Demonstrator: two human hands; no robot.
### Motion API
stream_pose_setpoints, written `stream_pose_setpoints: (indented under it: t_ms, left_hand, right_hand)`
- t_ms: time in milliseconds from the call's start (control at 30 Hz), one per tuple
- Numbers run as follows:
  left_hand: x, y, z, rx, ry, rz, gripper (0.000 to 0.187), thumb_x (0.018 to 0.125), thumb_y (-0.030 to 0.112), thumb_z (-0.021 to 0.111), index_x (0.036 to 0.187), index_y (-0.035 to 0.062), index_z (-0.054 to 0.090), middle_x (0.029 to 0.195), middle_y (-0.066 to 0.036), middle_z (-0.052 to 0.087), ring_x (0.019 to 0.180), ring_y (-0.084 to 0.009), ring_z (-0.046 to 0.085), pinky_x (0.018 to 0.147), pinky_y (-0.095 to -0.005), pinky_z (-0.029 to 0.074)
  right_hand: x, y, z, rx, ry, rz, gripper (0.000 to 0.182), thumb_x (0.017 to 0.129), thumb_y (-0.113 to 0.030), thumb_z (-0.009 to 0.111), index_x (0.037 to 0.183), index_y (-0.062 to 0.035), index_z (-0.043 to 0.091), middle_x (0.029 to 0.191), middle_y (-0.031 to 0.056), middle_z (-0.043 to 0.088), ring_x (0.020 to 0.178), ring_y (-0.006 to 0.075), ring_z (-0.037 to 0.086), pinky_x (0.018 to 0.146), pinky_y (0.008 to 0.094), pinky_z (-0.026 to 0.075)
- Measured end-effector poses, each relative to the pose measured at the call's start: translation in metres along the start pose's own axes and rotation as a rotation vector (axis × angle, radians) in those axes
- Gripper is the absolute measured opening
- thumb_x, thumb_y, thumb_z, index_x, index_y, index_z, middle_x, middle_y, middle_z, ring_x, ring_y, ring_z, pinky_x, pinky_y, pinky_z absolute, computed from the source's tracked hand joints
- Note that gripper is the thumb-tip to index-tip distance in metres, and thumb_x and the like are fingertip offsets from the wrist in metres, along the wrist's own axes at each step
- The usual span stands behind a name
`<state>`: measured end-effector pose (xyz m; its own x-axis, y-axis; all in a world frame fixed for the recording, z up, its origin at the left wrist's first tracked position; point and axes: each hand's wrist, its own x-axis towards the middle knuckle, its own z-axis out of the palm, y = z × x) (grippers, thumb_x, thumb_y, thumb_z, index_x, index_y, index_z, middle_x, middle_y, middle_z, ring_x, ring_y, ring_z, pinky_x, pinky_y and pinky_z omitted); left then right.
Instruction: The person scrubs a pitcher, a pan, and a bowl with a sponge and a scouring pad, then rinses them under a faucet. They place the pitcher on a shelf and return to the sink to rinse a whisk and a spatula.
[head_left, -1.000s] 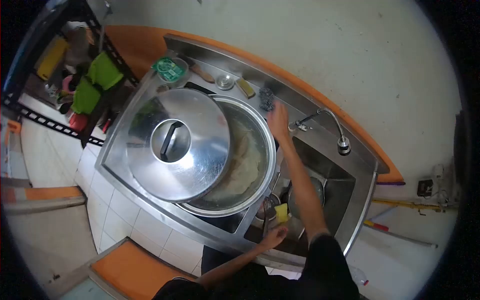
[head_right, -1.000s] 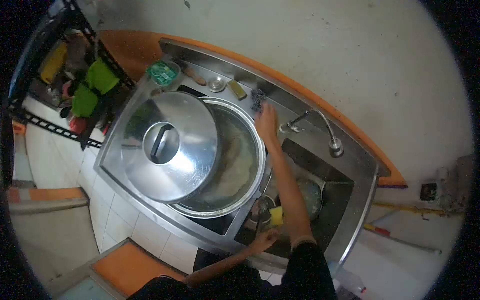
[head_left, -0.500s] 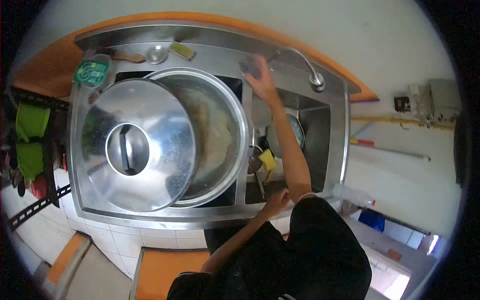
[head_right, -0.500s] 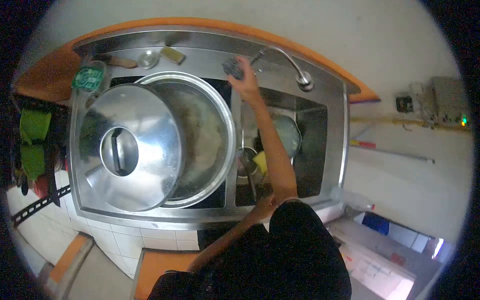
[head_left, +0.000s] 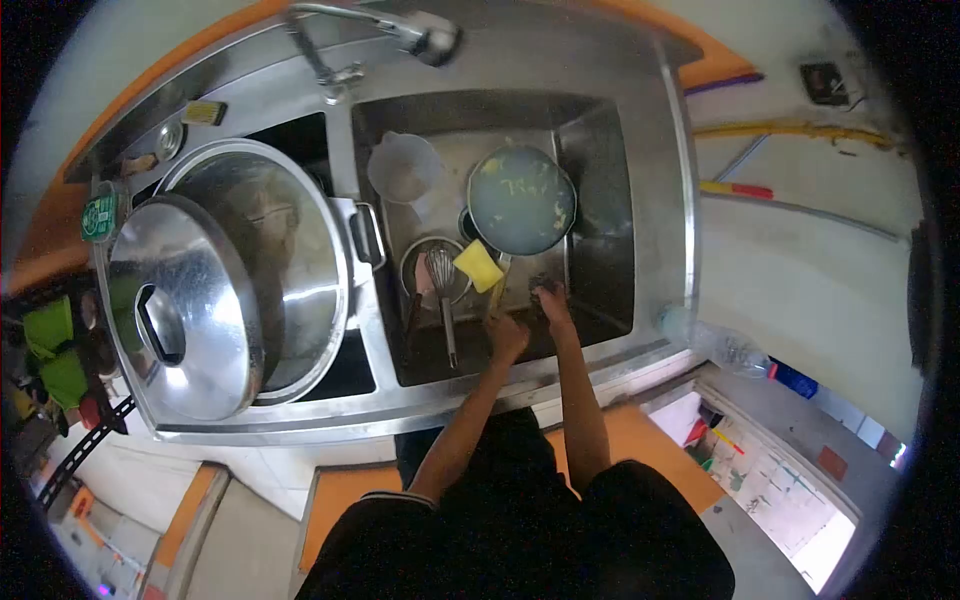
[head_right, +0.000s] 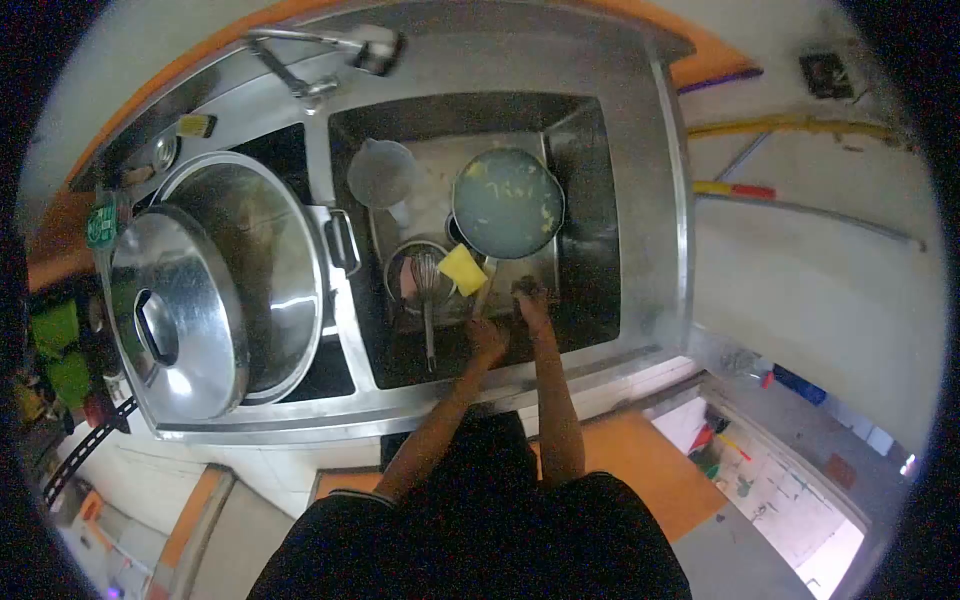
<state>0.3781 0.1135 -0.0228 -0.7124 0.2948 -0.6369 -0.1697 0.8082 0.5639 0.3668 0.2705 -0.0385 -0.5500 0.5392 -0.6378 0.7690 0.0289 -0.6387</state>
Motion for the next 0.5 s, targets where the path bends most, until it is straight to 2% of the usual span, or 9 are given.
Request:
stream_pose_setpoints:
  t_ms: [33,67,133,167,233,300,333,400,500]
  left_hand:
    - [0.011,0.005,-0.017,-0.014,-0.136,-0.155,0.083,0.076,0.029,0.059,0.128,-0.018,0.013,0.117,-0.03,0.037,0.107,-0.041,0.04,0.093,-0.0446,0.033]
    - [0.023,0.001,-0.008,0.009,-0.032,-0.268,0.088,0.076,0.036,0.059,0.128,-0.0184,0.012,0.117,-0.029,0.038,0.107,-0.0411,0.039,0.093,-0.0444,0.033]
    - [0.04,-0.013,0.011,0.062,0.189,-0.471,0.099,0.075,0.049,0.059,0.127,-0.019,0.01,0.118,-0.028,0.038,0.107,-0.0412,0.039,0.093,-0.0441,0.033]
    - [0.053,-0.012,0.011,-0.028,0.242,-0.582,0.103,0.072,0.052,0.061,0.126,-0.0197,0.011,0.117,-0.027,0.039,0.107,-0.0408,0.04,0.093,-0.0443,0.034]
    - [0.077,-0.011,0.004,-0.229,0.365,-0.795,0.11,0.067,0.06,0.063,0.123,-0.021,0.014,0.116,-0.026,0.04,0.108,-0.0399,0.041,0.092,-0.0447,0.035]
    - [0.097,-0.007,0.003,-0.189,0.396,-0.828,0.11,0.063,0.063,0.065,0.121,-0.019,0.018,0.117,-0.025,0.041,0.109,-0.0385,0.043,0.091,-0.0439,0.037]
    - [0.107,-0.009,0.001,-0.171,0.411,-0.842,0.111,0.061,0.064,0.066,0.12,-0.0181,0.021,0.118,-0.025,0.042,0.11,-0.0378,0.044,0.091,-0.0435,0.038]
    - [0.134,-0.029,0.002,-0.337,0.295,-0.727,0.104,0.062,0.062,0.067,0.118,-0.0143,0.025,0.115,-0.023,0.047,0.108,-0.0357,0.049,0.09,-0.0409,0.04]
    - [0.142,-0.027,0.009,-0.215,0.378,-0.556,0.09,0.065,0.057,0.067,0.115,-0.009,0.033,0.103,-0.023,0.057,0.099,-0.0373,0.056,0.085,-0.0402,0.044]
  right_hand:
    - [0.006,0.018,0.013,-0.036,-0.033,0.034,0.072,0.073,-0.036,0.062,0.129,-0.0011,0.034,0.126,0.0217,0.039,0.114,0.0332,0.04,0.098,0.0405,0.03]
    - [0.007,0.033,0.025,-0.071,-0.069,0.07,0.077,0.073,-0.039,0.063,0.132,-0.0007,0.032,0.132,0.0241,0.036,0.12,0.0357,0.037,0.103,0.0415,0.027]
    - [-0.009,0.003,0.029,-0.217,0.0,0.029,0.066,0.073,-0.028,0.063,0.127,-0.0022,0.036,0.116,0.0178,0.047,0.106,0.0291,0.046,0.089,0.0399,0.038]
    - [-0.007,-0.016,0.028,-0.291,0.039,-0.012,0.061,0.073,-0.023,0.062,0.125,-0.003,0.038,0.108,0.0147,0.052,0.099,0.0258,0.05,0.083,0.0391,0.043]
    - [0.001,-0.004,0.018,-0.119,-0.051,-0.02,0.063,0.075,-0.025,0.062,0.127,-0.0064,0.033,0.109,0.0142,0.052,0.098,0.0252,0.05,0.076,0.0398,0.045]
    - [-0.002,-0.006,0.014,0.056,-0.151,0.035,0.063,0.077,-0.027,0.061,0.128,-0.0092,0.03,0.108,0.0136,0.052,0.096,0.0242,0.051,0.069,0.0388,0.047]
    - [-0.022,-0.047,-0.01,0.14,-0.209,0.093,0.062,0.077,-0.027,0.061,0.128,-0.0104,0.03,0.108,0.0132,0.052,0.094,0.0234,0.051,0.065,0.0373,0.047]
    - [-0.023,-0.06,-0.02,0.18,-0.217,0.11,0.061,0.078,-0.027,0.06,0.128,-0.0116,0.029,0.107,0.0127,0.052,0.091,0.0225,0.052,0.059,0.0347,0.048]
    - [-0.009,-0.03,-0.023,0.118,-0.142,0.025,0.059,0.078,-0.026,0.06,0.127,-0.0116,0.03,0.106,0.0126,0.052,0.087,0.0217,0.053,0.053,0.0313,0.047]
